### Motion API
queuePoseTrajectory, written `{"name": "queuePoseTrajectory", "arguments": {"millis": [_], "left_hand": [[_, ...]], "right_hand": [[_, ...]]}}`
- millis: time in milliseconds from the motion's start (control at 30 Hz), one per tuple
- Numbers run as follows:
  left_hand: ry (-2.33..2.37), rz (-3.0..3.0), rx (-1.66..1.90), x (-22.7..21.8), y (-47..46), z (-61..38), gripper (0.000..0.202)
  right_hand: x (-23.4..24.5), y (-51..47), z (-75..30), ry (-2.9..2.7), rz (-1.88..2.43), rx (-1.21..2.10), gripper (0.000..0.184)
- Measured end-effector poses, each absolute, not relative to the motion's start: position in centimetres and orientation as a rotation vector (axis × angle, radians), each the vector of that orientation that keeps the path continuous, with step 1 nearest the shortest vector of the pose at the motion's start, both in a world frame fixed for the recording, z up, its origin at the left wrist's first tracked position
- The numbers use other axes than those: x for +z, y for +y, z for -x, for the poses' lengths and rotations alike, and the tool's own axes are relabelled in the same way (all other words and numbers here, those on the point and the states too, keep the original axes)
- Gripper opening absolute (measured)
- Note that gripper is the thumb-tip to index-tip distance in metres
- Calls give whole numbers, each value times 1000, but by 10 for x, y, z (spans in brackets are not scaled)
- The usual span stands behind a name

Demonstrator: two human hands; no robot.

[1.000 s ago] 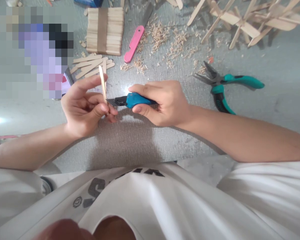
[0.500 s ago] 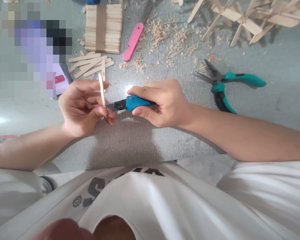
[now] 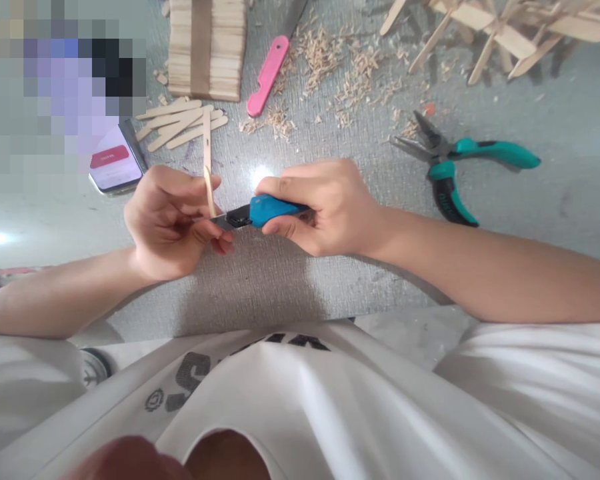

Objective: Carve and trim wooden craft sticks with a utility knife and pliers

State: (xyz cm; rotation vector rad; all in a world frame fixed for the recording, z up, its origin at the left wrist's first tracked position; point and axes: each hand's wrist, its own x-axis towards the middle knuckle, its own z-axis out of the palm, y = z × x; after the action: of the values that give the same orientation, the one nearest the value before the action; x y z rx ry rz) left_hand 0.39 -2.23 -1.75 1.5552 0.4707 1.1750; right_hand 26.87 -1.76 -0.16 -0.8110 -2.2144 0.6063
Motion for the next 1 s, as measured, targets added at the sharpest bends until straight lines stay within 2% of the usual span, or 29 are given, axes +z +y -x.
{"name": "queuePoseTrajectory", "arguments": {"millis": [67,267,467,667,867,1000], "left_hand": [[512,-1563,1194,-20,-24,-5,29],[436,-1641,1291,-28,-29,-8,40],[642,-1442,1119,-23,-28,-1,33],[573,-1285,952,-25,-18,1,45],[602,-1205,880,-23,-17,3,50],[597,-1207,880,-26,-16,3,54]], "right_hand": [[-1,-19,-268,-2213,843,649,45],[-2,-23,-265,-2203,862,657,44],[2,-24,-264,-2218,1005,689,51],[-3,-21,-267,-2194,994,581,41],[-9,-16,-268,-2169,881,384,47],[-7,-17,-269,-2122,939,421,44]]}}
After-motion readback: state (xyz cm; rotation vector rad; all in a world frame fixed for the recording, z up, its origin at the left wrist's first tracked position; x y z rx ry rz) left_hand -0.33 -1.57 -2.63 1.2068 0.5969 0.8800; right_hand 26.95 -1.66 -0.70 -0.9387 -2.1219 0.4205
